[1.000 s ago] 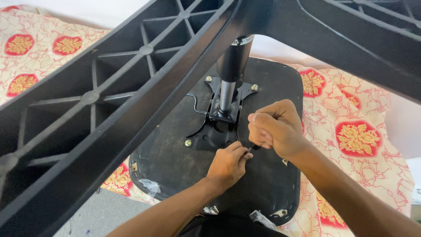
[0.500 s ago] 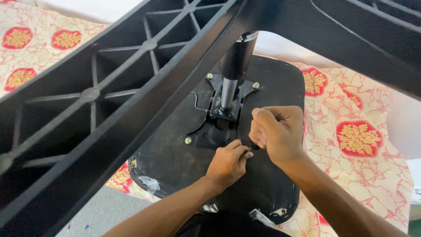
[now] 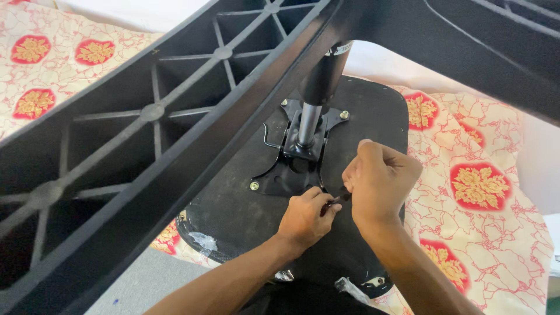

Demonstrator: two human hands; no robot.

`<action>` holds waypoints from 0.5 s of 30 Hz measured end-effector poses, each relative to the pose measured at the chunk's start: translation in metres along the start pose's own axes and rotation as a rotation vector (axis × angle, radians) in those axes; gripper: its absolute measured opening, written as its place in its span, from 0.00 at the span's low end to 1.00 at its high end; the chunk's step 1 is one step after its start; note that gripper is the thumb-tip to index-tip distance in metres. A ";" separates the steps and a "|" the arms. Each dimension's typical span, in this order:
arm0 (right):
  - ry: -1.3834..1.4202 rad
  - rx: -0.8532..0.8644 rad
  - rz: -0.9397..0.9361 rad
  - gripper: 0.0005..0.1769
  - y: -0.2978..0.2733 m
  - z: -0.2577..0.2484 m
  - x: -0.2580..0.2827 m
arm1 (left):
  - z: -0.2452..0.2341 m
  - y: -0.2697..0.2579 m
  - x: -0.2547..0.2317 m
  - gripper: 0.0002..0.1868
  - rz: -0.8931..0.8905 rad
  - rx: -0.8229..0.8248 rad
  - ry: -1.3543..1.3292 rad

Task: The person uses a screwdriver to tighten screws into the underside of a black plastic chair base, securing the central support column. The person works on multiple screw locations around the base while the chair remains upside down on a patterned cloth.

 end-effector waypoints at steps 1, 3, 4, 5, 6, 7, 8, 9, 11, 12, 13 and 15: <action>0.000 -0.033 -0.026 0.25 -0.002 -0.001 0.002 | 0.000 -0.001 -0.001 0.07 0.021 -0.008 0.037; 0.007 -0.075 -0.067 0.25 -0.006 -0.001 0.006 | -0.001 -0.002 -0.004 0.06 0.062 -0.025 0.114; 0.014 -0.087 -0.083 0.25 -0.008 -0.001 0.007 | 0.000 -0.003 -0.003 0.07 0.055 -0.021 0.128; 0.020 -0.099 -0.099 0.24 -0.010 -0.001 0.008 | 0.000 -0.004 -0.003 0.07 0.048 -0.016 0.141; 0.018 -0.110 -0.113 0.24 -0.013 -0.001 0.008 | 0.000 -0.006 -0.003 0.08 0.039 -0.014 0.154; 0.016 -0.121 -0.126 0.24 -0.016 -0.001 0.008 | -0.001 -0.007 -0.004 0.08 0.060 -0.014 0.154; 0.011 -0.130 -0.141 0.24 -0.019 -0.002 0.008 | -0.002 -0.009 -0.005 0.08 0.081 -0.017 0.152; 0.023 -0.124 -0.130 0.24 -0.019 -0.001 0.006 | -0.002 -0.010 -0.007 0.09 0.101 -0.019 0.150; 0.052 -0.121 -0.109 0.25 -0.017 -0.003 0.003 | -0.001 -0.011 -0.010 0.09 0.126 -0.009 0.167; 0.050 -0.086 -0.073 0.25 -0.015 -0.001 0.000 | -0.001 -0.012 -0.012 0.09 0.136 -0.008 0.176; 0.048 -0.050 -0.036 0.25 -0.010 -0.001 -0.003 | 0.000 -0.013 -0.013 0.09 0.144 -0.007 0.168; 0.031 0.092 0.022 0.23 -0.003 0.001 -0.006 | 0.001 -0.012 -0.014 0.10 0.163 0.002 0.150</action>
Point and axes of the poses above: each hand's wrist, its own y-axis towards the middle knuckle, its own z-axis out of the palm, x = y × z, the point moved 7 cm from there along y, towards the middle knuckle, and after that the axes turned 13 degrees about z, right-handed, at the moved point
